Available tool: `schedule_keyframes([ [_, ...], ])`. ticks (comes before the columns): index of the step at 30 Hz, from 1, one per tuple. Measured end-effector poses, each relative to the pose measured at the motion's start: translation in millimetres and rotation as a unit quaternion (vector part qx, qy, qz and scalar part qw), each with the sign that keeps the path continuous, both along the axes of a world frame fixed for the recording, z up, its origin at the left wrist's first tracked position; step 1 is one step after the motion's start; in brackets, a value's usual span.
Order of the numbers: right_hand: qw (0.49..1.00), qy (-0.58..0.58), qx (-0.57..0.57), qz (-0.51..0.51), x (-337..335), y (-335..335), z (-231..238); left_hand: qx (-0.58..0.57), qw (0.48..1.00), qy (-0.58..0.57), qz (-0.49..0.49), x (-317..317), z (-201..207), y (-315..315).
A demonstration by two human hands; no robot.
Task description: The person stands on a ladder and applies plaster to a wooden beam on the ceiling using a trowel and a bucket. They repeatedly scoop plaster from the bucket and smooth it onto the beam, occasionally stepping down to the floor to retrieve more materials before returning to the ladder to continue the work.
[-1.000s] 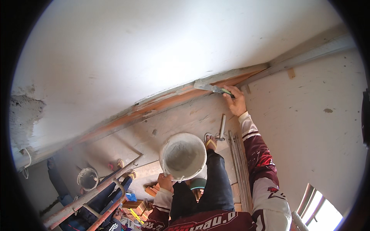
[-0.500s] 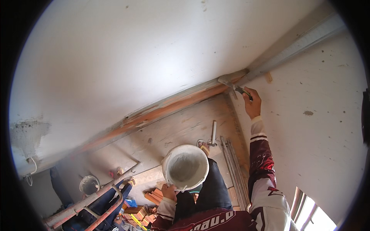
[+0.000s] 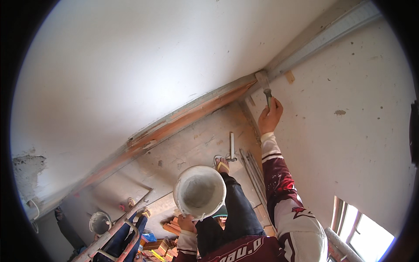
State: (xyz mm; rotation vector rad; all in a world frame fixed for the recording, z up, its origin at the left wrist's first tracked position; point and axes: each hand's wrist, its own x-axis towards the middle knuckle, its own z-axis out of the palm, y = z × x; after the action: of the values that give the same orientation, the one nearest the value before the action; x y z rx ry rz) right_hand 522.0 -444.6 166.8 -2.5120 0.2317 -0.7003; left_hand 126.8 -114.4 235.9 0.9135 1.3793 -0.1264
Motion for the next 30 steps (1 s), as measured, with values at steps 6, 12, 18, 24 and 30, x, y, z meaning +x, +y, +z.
schedule_keyframes([
  [6, 0.996, 0.030, -0.042, -0.072, 8, 33, -15, 0.018, 0.999, 0.029, 0.025, -11, 2, 17],
  [12, 0.985, 0.083, 0.137, -0.059, 5, 73, -8, -0.007, 1.000, 0.017, 0.010, -38, -11, 45],
  [18, 0.985, 0.070, 0.151, -0.043, -14, 122, -16, -0.025, 0.999, -0.013, 0.038, -62, -15, 70],
  [24, 0.986, 0.037, 0.165, -0.015, -40, 182, -27, -0.031, 0.997, 0.012, 0.065, -95, -21, 106],
  [30, 0.980, 0.040, 0.192, -0.012, -68, 243, -37, -0.028, 0.997, 0.005, 0.066, -97, -38, 145],
])
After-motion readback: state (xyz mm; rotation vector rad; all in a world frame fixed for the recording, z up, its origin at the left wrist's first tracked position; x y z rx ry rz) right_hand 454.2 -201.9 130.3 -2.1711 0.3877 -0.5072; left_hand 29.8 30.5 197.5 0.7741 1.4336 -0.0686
